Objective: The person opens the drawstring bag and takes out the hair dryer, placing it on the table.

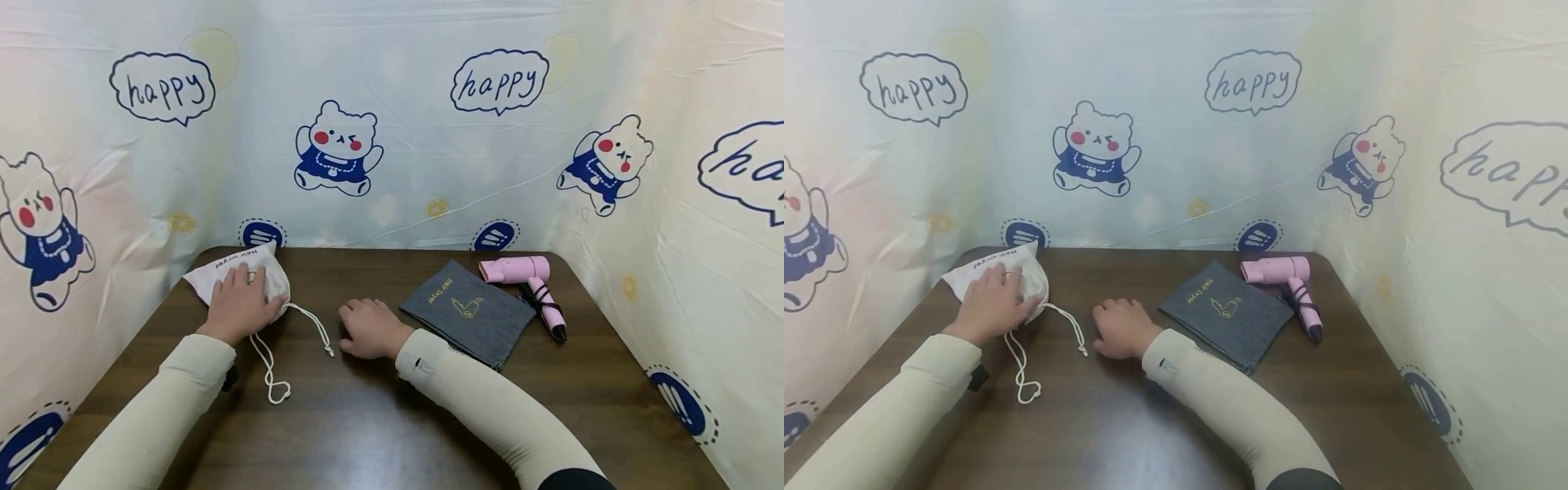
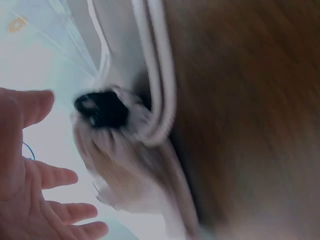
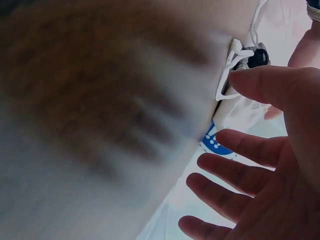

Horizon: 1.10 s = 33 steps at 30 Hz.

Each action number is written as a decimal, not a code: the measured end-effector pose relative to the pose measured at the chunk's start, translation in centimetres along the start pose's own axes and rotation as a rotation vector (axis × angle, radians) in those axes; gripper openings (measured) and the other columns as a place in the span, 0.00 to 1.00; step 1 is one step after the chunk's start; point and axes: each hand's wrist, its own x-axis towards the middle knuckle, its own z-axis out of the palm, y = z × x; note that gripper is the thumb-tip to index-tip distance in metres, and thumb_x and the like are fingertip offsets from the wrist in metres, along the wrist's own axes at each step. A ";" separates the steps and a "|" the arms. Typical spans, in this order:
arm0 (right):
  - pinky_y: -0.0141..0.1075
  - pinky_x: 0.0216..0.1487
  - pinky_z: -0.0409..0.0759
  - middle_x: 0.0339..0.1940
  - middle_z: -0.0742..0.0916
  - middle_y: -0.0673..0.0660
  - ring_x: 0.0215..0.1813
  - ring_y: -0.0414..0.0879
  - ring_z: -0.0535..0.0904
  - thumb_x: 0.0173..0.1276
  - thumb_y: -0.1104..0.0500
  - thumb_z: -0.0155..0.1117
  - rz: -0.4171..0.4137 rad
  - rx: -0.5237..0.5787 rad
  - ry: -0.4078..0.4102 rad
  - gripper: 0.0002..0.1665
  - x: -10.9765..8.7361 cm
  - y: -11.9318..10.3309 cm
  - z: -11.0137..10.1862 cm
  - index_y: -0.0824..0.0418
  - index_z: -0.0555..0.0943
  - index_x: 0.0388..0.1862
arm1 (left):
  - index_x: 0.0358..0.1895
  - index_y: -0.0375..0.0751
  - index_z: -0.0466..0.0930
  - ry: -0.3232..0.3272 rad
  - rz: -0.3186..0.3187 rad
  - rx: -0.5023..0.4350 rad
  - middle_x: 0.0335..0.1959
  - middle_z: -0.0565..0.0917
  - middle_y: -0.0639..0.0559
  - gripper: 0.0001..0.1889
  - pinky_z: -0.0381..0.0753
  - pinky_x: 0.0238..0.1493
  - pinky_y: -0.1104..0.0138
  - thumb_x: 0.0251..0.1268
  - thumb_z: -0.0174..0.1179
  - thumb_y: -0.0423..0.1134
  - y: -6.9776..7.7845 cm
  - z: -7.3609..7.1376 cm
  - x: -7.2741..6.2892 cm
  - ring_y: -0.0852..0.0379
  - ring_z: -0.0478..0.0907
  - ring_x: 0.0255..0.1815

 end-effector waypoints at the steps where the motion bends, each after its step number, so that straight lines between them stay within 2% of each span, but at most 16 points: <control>1: 0.53 0.70 0.74 0.70 0.80 0.52 0.69 0.51 0.77 0.74 0.38 0.61 0.002 -0.001 0.000 0.31 0.1 -0.1 0.0 0.51 0.76 0.69 | 0.77 0.28 0.58 0.009 -0.007 -0.002 0.77 0.51 0.18 0.43 0.47 0.70 0.26 0.76 0.52 0.61 -0.4 0.0 -0.1 0.18 0.48 0.76; 4: 0.52 0.68 0.75 0.68 0.80 0.52 0.68 0.51 0.78 0.73 0.38 0.62 -0.001 -0.005 0.017 0.30 0.3 -0.4 0.1 0.51 0.76 0.67 | 0.76 0.27 0.59 0.027 -0.032 -0.004 0.74 0.54 0.17 0.41 0.52 0.67 0.26 0.78 0.47 0.61 -1.5 -0.1 -0.3 0.17 0.52 0.73; 10: 0.48 0.61 0.79 0.61 0.82 0.51 0.61 0.50 0.81 0.72 0.39 0.63 -0.030 -0.007 0.072 0.22 0.9 -0.9 0.2 0.50 0.78 0.55 | 0.77 0.30 0.57 0.009 -0.100 -0.019 0.70 0.58 0.15 0.39 0.59 0.61 0.25 0.81 0.36 0.62 -3.5 -0.5 -0.5 0.14 0.59 0.66; 13: 0.48 0.60 0.79 0.62 0.82 0.51 0.62 0.49 0.81 0.72 0.39 0.62 -0.036 -0.004 0.080 0.21 1.3 -1.1 0.3 0.50 0.78 0.55 | 0.76 0.30 0.57 0.005 -0.116 -0.019 0.64 0.63 0.15 0.38 0.66 0.54 0.26 0.81 0.34 0.61 -4.3 -0.7 -0.6 0.14 0.65 0.60; 17: 0.48 0.61 0.79 0.64 0.82 0.51 0.63 0.49 0.80 0.72 0.39 0.62 -0.036 0.000 0.089 0.21 1.8 -1.3 0.4 0.49 0.77 0.55 | 0.75 0.30 0.55 -0.038 -0.132 -0.031 0.62 0.63 0.15 0.39 0.68 0.50 0.27 0.81 0.32 0.63 -5.1 -0.8 -0.8 0.14 0.67 0.58; 21: 0.47 0.59 0.80 0.63 0.82 0.51 0.61 0.49 0.81 0.72 0.39 0.63 -0.039 0.008 0.095 0.20 2.1 -1.2 0.3 0.49 0.77 0.52 | 0.72 0.34 0.57 -0.081 -0.144 -0.057 0.62 0.65 0.18 0.38 0.68 0.48 0.26 0.80 0.29 0.66 -5.3 -0.6 -0.6 0.15 0.68 0.58; 25: 0.44 0.55 0.81 0.63 0.82 0.52 0.57 0.48 0.82 0.73 0.40 0.63 -0.029 0.030 0.082 0.19 2.4 -1.4 -0.1 0.50 0.77 0.53 | 0.76 0.38 0.57 -0.109 -0.133 -0.054 0.65 0.64 0.19 0.41 0.67 0.50 0.25 0.79 0.28 0.68 -5.3 -0.4 -0.2 0.16 0.68 0.60; 28: 0.43 0.54 0.81 0.63 0.82 0.52 0.56 0.47 0.82 0.73 0.41 0.62 -0.031 0.042 0.071 0.20 3.1 -1.8 -0.3 0.50 0.77 0.54 | 0.80 0.37 0.55 -0.128 -0.126 -0.040 0.68 0.63 0.18 0.44 0.65 0.54 0.24 0.78 0.29 0.69 -5.4 -0.3 -0.2 0.16 0.66 0.63; 33: 0.42 0.54 0.81 0.65 0.81 0.51 0.57 0.47 0.82 0.74 0.40 0.61 -0.038 0.043 0.063 0.23 4.1 -2.5 -0.7 0.50 0.77 0.60 | 0.80 0.34 0.55 -0.147 -0.128 -0.036 0.69 0.61 0.16 0.45 0.65 0.55 0.24 0.77 0.33 0.69 -5.4 -0.3 -0.5 0.15 0.65 0.63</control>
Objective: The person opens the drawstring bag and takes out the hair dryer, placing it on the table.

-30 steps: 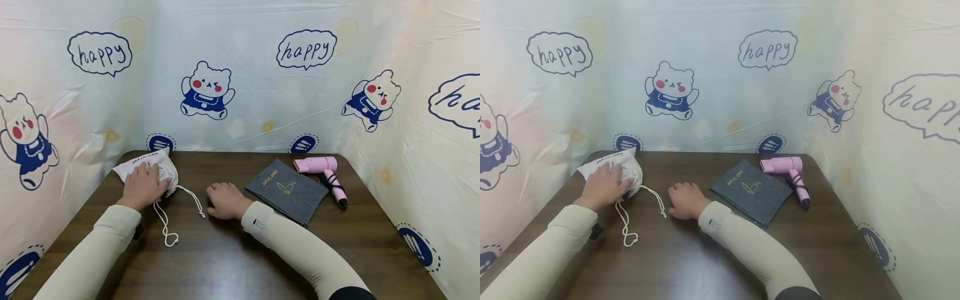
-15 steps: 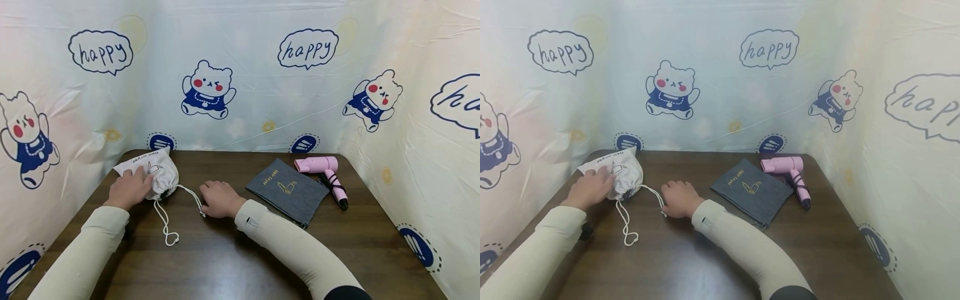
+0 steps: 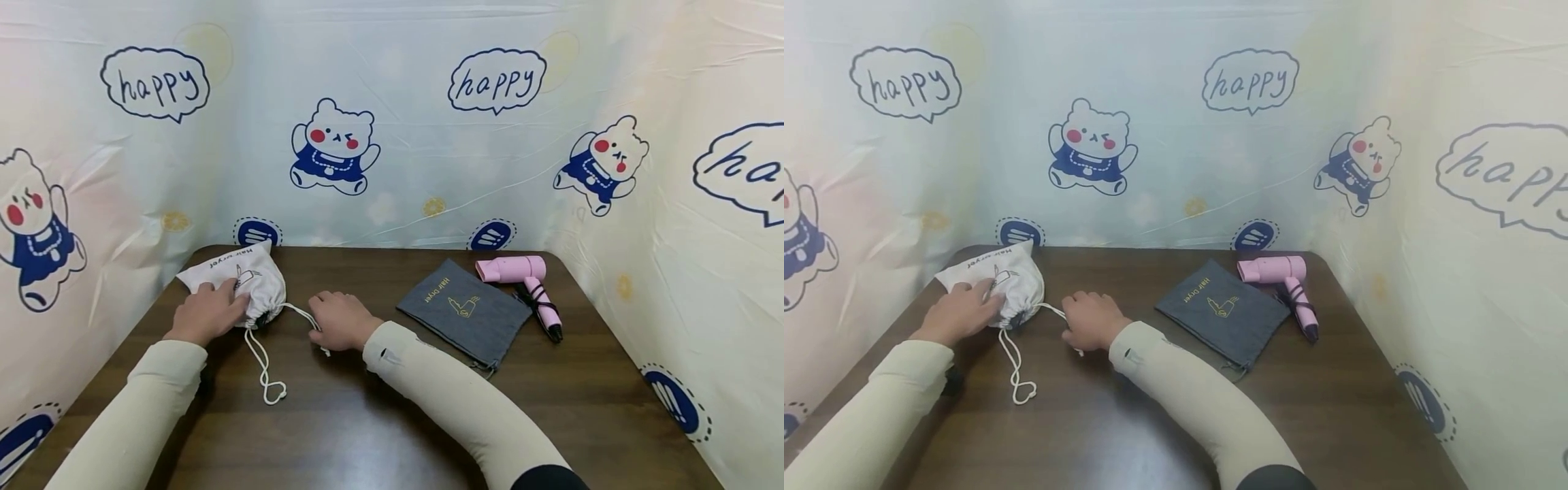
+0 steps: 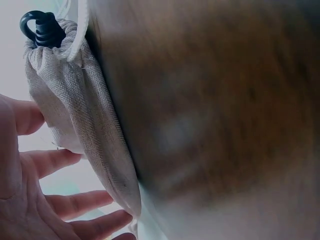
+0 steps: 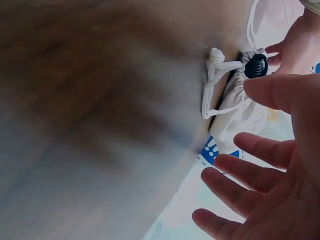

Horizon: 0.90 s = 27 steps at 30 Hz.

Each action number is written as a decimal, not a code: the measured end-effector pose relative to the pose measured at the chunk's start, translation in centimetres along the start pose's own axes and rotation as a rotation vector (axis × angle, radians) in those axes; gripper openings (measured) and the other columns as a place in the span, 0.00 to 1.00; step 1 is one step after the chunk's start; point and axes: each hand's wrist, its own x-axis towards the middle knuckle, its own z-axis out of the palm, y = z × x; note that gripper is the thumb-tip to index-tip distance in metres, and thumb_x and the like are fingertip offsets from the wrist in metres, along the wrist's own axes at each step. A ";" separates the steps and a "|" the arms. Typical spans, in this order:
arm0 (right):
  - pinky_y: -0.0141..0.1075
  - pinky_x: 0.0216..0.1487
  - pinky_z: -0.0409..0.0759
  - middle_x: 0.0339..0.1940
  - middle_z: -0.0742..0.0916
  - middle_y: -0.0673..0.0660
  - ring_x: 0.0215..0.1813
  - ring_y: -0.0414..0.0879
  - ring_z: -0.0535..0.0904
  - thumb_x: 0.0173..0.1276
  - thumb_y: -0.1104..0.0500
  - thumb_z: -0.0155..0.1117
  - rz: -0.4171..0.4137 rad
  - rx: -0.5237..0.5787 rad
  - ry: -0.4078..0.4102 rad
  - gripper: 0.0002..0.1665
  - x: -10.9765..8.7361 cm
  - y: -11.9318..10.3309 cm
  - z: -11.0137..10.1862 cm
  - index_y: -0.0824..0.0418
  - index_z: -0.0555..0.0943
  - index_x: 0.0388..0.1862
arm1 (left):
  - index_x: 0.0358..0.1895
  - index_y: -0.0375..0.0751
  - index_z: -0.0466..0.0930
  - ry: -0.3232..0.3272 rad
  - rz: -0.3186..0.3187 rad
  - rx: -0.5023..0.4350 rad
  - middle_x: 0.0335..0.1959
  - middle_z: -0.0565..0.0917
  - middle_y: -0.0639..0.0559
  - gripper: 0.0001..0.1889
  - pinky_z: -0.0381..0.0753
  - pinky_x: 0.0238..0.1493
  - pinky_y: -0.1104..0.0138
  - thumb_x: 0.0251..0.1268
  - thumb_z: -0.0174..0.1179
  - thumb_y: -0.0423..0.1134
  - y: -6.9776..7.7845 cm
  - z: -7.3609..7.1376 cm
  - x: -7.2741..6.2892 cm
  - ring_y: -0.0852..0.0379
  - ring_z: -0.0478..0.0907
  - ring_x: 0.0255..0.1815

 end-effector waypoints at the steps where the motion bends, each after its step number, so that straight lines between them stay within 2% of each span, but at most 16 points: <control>1: 0.42 0.54 0.82 0.66 0.81 0.51 0.58 0.46 0.82 0.75 0.40 0.61 0.000 0.003 0.000 0.24 0.2 -0.1 -0.1 0.51 0.76 0.61 | 0.80 0.34 0.55 -0.001 0.001 -0.002 0.69 0.61 0.16 0.45 0.65 0.55 0.24 0.78 0.33 0.69 0.0 0.0 0.0 0.15 0.65 0.63; 9: 0.40 0.56 0.81 0.71 0.78 0.51 0.64 0.45 0.79 0.77 0.41 0.59 0.024 0.100 -0.026 0.31 1.6 -0.8 -0.6 0.53 0.73 0.72 | 0.80 0.32 0.54 -0.051 0.017 -0.017 0.70 0.58 0.15 0.44 0.66 0.57 0.24 0.79 0.34 0.67 -0.2 -0.1 0.0 0.16 0.61 0.67; 15: 0.40 0.64 0.79 0.75 0.75 0.50 0.71 0.45 0.76 0.78 0.41 0.57 0.031 0.133 -0.038 0.34 2.7 -1.5 -0.3 0.51 0.68 0.77 | 0.80 0.31 0.53 -0.083 0.029 -0.018 0.70 0.56 0.14 0.45 0.66 0.58 0.25 0.78 0.37 0.68 -0.4 -0.1 0.1 0.17 0.60 0.68; 21: 0.39 0.73 0.72 0.79 0.71 0.48 0.77 0.43 0.70 0.78 0.40 0.57 0.044 0.198 -0.044 0.39 3.8 -2.3 -1.1 0.48 0.62 0.82 | 0.80 0.30 0.52 -0.112 0.014 -0.029 0.70 0.56 0.14 0.46 0.65 0.60 0.24 0.78 0.38 0.68 0.2 -0.4 0.1 0.17 0.60 0.68; 27: 0.39 0.73 0.72 0.81 0.69 0.48 0.77 0.43 0.70 0.79 0.37 0.56 0.050 0.215 -0.060 0.41 4.2 -2.9 -1.0 0.45 0.59 0.84 | 0.80 0.30 0.54 -0.118 0.016 -0.015 0.70 0.59 0.15 0.45 0.66 0.59 0.24 0.78 0.39 0.67 0.6 -0.4 -0.2 0.19 0.59 0.70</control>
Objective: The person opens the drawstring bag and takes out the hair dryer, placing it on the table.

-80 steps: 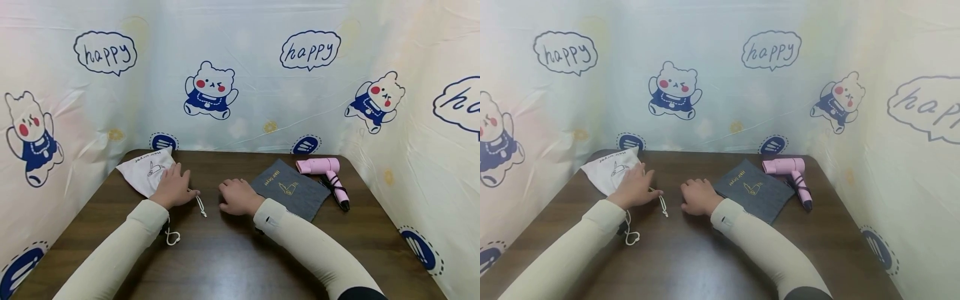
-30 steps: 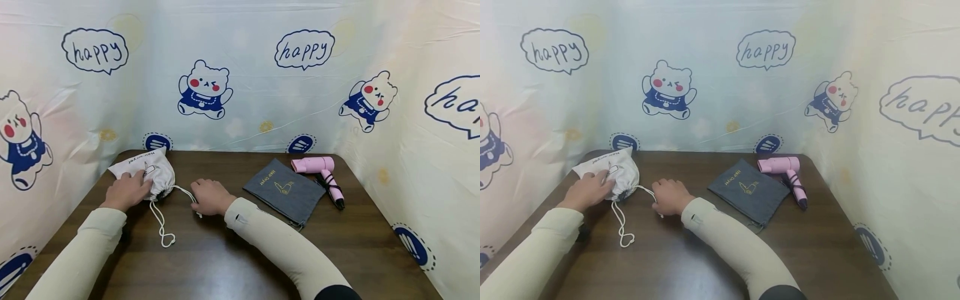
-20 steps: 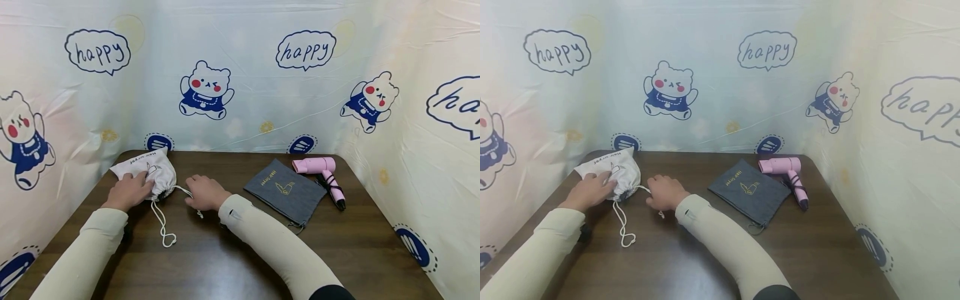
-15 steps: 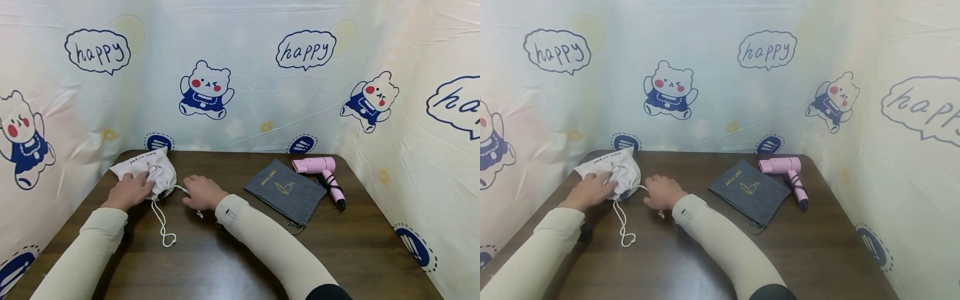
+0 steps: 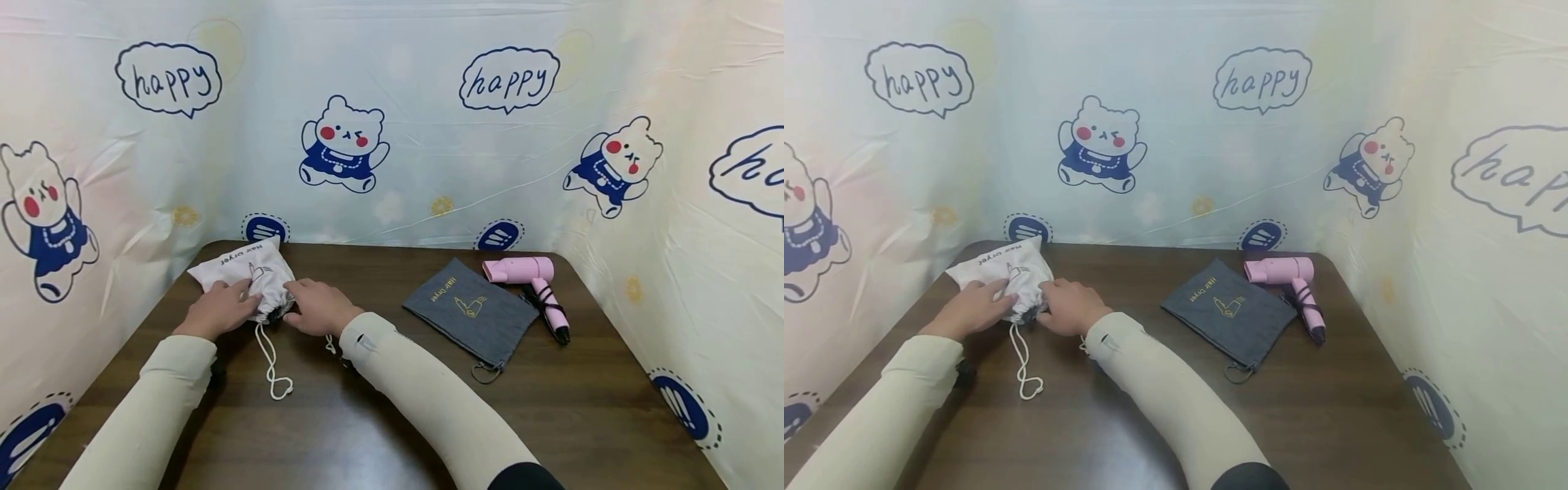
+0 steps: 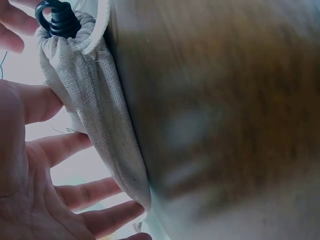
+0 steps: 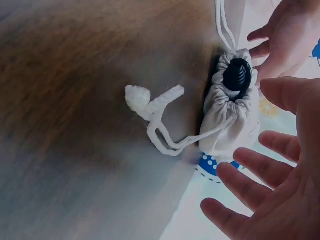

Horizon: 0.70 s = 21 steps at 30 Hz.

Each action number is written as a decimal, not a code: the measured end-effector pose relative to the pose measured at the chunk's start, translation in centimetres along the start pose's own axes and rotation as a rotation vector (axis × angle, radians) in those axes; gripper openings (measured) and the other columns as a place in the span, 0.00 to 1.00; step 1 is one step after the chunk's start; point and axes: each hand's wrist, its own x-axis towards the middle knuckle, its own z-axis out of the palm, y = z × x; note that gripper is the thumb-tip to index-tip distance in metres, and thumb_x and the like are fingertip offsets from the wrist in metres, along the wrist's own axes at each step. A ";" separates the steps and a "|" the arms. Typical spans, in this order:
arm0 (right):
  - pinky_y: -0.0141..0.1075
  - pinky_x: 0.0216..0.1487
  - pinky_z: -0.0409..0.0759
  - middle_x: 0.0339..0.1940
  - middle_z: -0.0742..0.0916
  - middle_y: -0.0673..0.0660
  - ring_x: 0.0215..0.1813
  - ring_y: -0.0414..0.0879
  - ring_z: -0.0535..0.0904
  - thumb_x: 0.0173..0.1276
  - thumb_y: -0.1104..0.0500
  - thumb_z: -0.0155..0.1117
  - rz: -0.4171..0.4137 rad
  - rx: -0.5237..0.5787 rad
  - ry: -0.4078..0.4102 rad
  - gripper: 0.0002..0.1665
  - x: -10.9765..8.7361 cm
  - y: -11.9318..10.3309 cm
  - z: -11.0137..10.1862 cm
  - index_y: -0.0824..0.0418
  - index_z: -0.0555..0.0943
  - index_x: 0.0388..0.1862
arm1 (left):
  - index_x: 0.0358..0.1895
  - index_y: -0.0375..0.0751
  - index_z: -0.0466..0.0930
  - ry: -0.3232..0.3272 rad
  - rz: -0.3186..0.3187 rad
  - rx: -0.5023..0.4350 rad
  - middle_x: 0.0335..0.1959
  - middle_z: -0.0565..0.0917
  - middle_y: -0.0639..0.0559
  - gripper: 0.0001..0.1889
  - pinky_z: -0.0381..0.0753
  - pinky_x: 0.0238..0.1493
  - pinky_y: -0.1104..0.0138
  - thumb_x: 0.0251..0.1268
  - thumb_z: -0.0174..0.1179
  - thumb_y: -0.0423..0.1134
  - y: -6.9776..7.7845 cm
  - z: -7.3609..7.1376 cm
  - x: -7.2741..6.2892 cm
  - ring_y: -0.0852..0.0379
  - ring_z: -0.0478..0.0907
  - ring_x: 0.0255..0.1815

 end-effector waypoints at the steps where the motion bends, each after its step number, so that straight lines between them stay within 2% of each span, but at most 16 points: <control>1: 0.39 0.73 0.72 0.81 0.69 0.47 0.77 0.42 0.70 0.78 0.37 0.56 0.005 0.009 -0.002 0.41 0.1 0.0 0.1 0.44 0.58 0.84 | 0.80 0.30 0.54 0.002 0.001 0.005 0.70 0.59 0.15 0.44 0.66 0.59 0.24 0.79 0.40 0.66 0.0 0.0 0.0 0.20 0.59 0.71; 5: 0.39 0.74 0.71 0.81 0.69 0.46 0.78 0.41 0.68 0.78 0.36 0.55 0.023 0.034 -0.010 0.41 0.4 0.0 0.3 0.42 0.57 0.84 | 0.79 0.31 0.56 0.001 0.005 0.006 0.70 0.61 0.16 0.43 0.67 0.56 0.24 0.79 0.41 0.65 0.4 0.1 -0.1 0.21 0.60 0.71; 13: 0.39 0.72 0.73 0.80 0.71 0.48 0.77 0.42 0.70 0.79 0.36 0.54 0.021 0.038 0.020 0.40 0.6 0.0 0.8 0.43 0.59 0.84 | 0.79 0.34 0.56 -0.023 -0.011 -0.001 0.71 0.61 0.17 0.43 0.60 0.56 0.19 0.77 0.43 0.65 0.9 0.5 -0.3 0.21 0.59 0.72; 21: 0.41 0.69 0.76 0.78 0.72 0.48 0.75 0.43 0.72 0.80 0.37 0.54 0.052 0.007 0.053 0.37 0.7 0.2 0.7 0.43 0.62 0.83 | 0.79 0.35 0.59 -0.018 0.014 0.021 0.72 0.65 0.20 0.41 0.64 0.54 0.22 0.76 0.47 0.63 2.1 0.3 -0.6 0.23 0.60 0.73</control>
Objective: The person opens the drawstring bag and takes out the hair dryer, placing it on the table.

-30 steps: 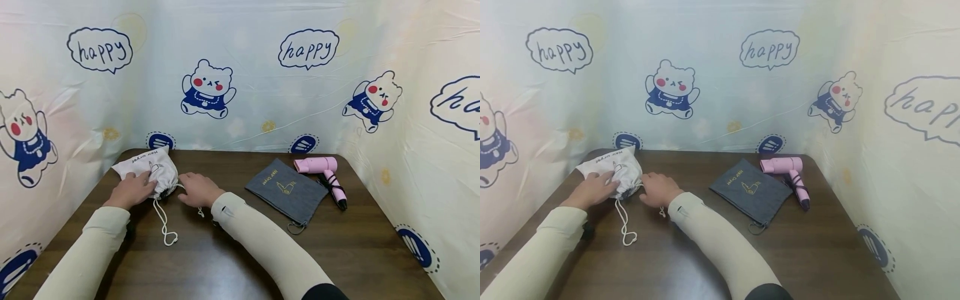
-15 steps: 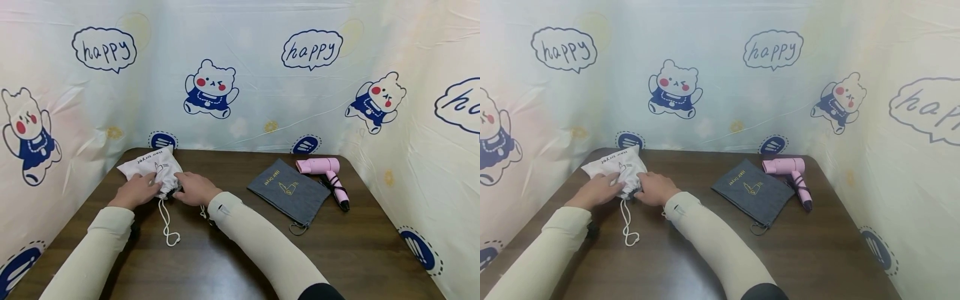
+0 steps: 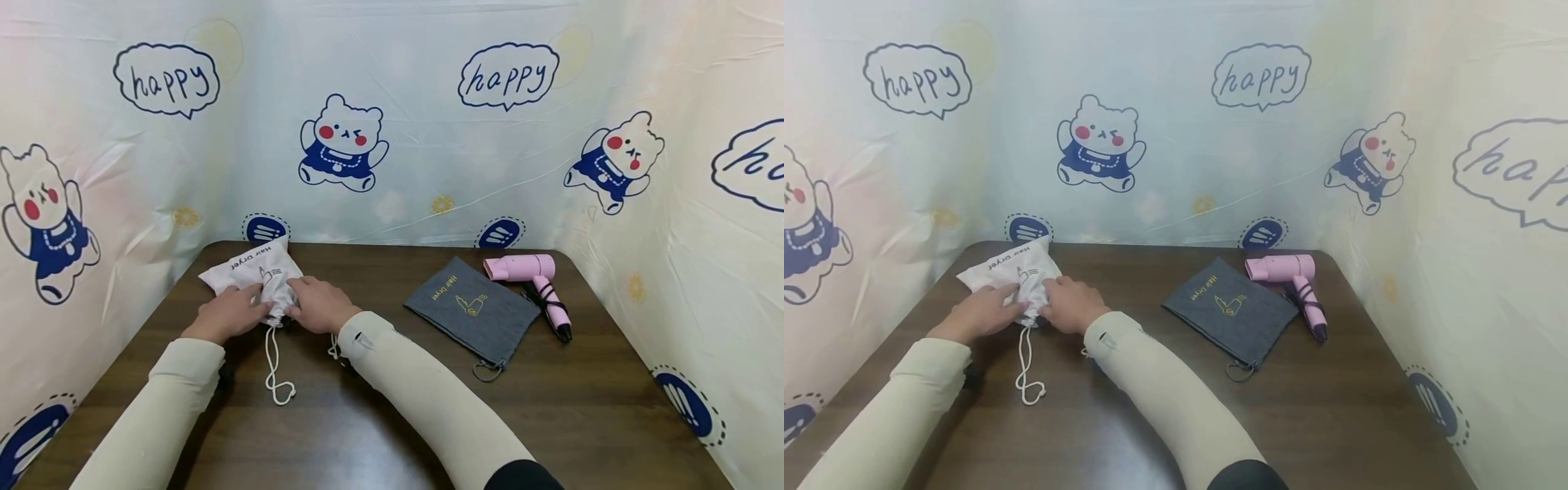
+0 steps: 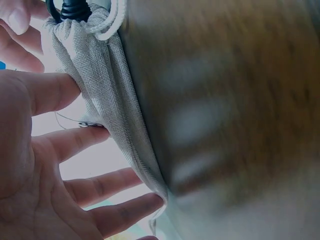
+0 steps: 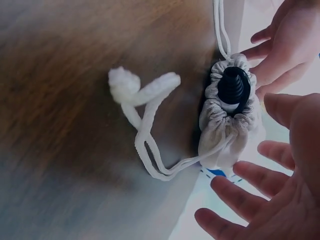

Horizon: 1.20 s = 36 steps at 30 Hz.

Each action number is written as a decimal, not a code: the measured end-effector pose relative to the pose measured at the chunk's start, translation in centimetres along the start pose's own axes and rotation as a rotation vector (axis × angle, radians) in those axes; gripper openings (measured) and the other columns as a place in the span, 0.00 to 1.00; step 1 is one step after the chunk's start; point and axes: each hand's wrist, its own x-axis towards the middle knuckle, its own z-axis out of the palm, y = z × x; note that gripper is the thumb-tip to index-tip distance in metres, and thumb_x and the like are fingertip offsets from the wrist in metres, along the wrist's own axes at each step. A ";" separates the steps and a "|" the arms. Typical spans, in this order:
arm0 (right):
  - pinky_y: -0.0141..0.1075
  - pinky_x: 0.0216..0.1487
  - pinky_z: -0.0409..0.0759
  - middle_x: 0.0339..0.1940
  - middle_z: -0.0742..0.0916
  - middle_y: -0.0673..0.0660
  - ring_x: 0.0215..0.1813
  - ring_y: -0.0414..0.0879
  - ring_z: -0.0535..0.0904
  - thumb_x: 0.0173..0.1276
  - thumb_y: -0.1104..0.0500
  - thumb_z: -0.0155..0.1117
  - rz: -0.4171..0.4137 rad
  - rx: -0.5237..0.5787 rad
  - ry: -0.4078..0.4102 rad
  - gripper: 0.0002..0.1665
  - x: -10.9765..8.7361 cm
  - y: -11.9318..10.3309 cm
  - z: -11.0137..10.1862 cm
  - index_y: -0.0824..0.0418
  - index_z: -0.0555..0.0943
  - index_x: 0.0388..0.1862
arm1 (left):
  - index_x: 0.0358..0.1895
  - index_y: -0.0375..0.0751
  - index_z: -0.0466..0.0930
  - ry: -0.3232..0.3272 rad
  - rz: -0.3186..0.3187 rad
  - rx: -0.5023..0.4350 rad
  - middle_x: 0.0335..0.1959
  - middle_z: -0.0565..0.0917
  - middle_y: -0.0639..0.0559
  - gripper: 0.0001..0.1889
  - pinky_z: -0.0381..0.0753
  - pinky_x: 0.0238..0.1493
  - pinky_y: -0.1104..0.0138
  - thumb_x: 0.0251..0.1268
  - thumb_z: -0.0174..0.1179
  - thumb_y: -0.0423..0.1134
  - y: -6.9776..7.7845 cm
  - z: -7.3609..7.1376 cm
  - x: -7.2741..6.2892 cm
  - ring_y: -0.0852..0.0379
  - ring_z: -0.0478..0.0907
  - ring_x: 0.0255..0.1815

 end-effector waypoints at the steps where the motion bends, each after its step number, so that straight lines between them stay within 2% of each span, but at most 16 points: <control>1: 0.41 0.68 0.76 0.78 0.73 0.48 0.75 0.43 0.73 0.80 0.37 0.54 -0.004 -0.008 -0.003 0.37 0.0 0.0 0.0 0.42 0.62 0.82 | 0.79 0.35 0.59 0.003 0.004 0.001 0.72 0.66 0.21 0.41 0.65 0.54 0.22 0.76 0.48 0.63 0.1 0.1 0.0 0.23 0.60 0.73; 8: 0.39 0.65 0.78 0.70 0.80 0.44 0.69 0.39 0.76 0.79 0.38 0.56 -0.033 -0.064 -0.031 0.31 0.1 0.5 0.1 0.41 0.71 0.77 | 0.78 0.36 0.61 -0.003 0.021 0.014 0.71 0.68 0.22 0.40 0.65 0.53 0.23 0.76 0.49 0.62 0.8 0.2 0.1 0.25 0.63 0.73; 12: 0.40 0.57 0.81 0.61 0.85 0.45 0.60 0.40 0.81 0.78 0.39 0.58 -0.035 -0.055 -0.034 0.26 0.0 0.6 -0.2 0.42 0.76 0.71 | 0.78 0.35 0.62 -0.003 0.032 0.009 0.71 0.68 0.22 0.39 0.65 0.54 0.22 0.76 0.50 0.61 1.1 0.2 0.0 0.24 0.63 0.72; 15: 0.40 0.51 0.81 0.55 0.87 0.45 0.53 0.41 0.82 0.78 0.40 0.59 -0.036 -0.044 -0.039 0.23 -0.1 0.6 -0.4 0.43 0.77 0.67 | 0.78 0.35 0.62 0.001 0.048 0.008 0.71 0.68 0.22 0.38 0.65 0.55 0.22 0.76 0.50 0.59 1.3 0.3 0.0 0.23 0.63 0.72; 20: 0.40 0.48 0.81 0.52 0.88 0.45 0.49 0.41 0.83 0.77 0.40 0.60 -0.036 -0.041 -0.033 0.23 -0.4 0.8 -0.5 0.43 0.78 0.67 | 0.77 0.33 0.64 0.004 0.079 0.028 0.70 0.70 0.22 0.38 0.68 0.56 0.25 0.76 0.51 0.59 1.3 0.6 0.1 0.23 0.64 0.72; 24: 0.39 0.52 0.81 0.54 0.89 0.46 0.53 0.42 0.84 0.78 0.39 0.59 -0.033 -0.034 -0.028 0.27 -0.7 1.2 -0.1 0.43 0.75 0.71 | 0.77 0.31 0.64 -0.001 0.090 0.033 0.70 0.70 0.22 0.38 0.69 0.59 0.28 0.76 0.52 0.58 1.4 0.7 0.2 0.23 0.64 0.72; 29: 0.38 0.59 0.80 0.62 0.87 0.47 0.61 0.43 0.83 0.79 0.38 0.56 -0.013 -0.001 -0.040 0.32 -1.2 1.5 0.2 0.43 0.69 0.78 | 0.77 0.30 0.63 -0.022 0.091 0.034 0.71 0.70 0.23 0.38 0.69 0.62 0.30 0.77 0.52 0.58 1.9 0.6 0.2 0.23 0.62 0.74; 36: 0.39 0.61 0.80 0.64 0.86 0.48 0.62 0.44 0.84 0.80 0.39 0.54 -0.021 0.026 -0.052 0.32 -1.8 2.0 0.2 0.45 0.68 0.78 | 0.77 0.30 0.62 -0.047 0.096 0.042 0.71 0.69 0.23 0.38 0.68 0.63 0.30 0.78 0.51 0.56 2.8 0.4 -0.1 0.24 0.63 0.74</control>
